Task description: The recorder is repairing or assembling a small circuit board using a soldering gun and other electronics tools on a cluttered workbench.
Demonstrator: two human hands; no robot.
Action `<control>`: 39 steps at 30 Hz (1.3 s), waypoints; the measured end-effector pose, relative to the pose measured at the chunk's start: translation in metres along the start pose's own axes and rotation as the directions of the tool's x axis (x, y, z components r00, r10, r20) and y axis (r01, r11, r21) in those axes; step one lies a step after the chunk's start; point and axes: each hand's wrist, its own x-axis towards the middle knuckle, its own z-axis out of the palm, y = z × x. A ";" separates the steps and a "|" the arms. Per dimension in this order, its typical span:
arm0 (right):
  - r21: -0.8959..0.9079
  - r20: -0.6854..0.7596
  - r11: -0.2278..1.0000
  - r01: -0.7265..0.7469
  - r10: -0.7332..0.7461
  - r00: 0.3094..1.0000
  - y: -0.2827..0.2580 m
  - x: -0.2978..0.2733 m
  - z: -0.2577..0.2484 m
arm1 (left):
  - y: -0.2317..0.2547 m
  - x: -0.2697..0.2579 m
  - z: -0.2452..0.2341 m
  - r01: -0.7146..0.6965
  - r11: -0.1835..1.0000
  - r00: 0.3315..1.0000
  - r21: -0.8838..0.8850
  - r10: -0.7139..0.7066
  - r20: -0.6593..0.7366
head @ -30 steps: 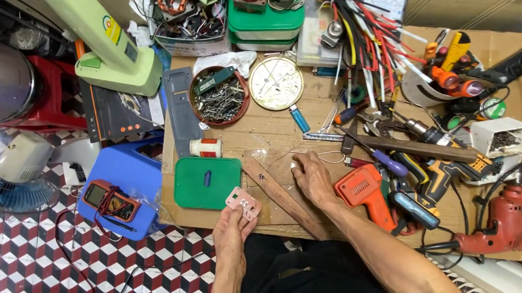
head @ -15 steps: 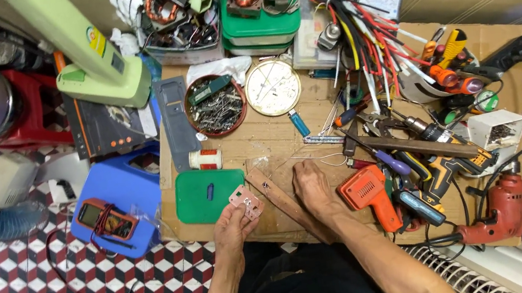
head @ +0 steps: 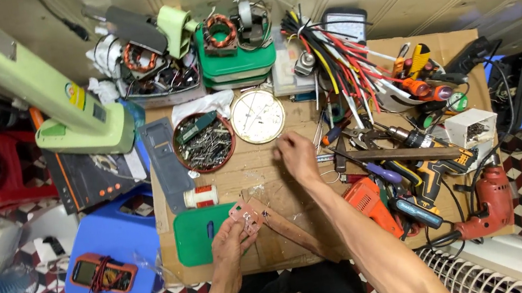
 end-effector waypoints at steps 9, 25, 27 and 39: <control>-0.247 -0.108 0.969 -0.030 0.003 0.994 0.020 0.016 0.016 | -0.010 0.027 -0.012 0.114 0.992 0.993 0.051 -0.114 -0.015; -0.849 0.112 0.470 0.241 -0.285 0.952 0.113 -0.053 -0.057 | -0.003 0.039 -0.004 0.036 0.986 0.988 0.162 -0.059 0.145; -0.771 0.062 0.634 0.056 -0.013 0.998 0.099 -0.053 -0.058 | 0.008 0.028 -0.002 0.045 0.976 0.992 0.211 -0.068 0.106; -0.262 -0.161 0.959 -0.109 0.068 0.985 0.068 -0.062 -0.069 | 0.007 0.024 0.012 0.054 0.983 0.992 0.176 -0.073 0.106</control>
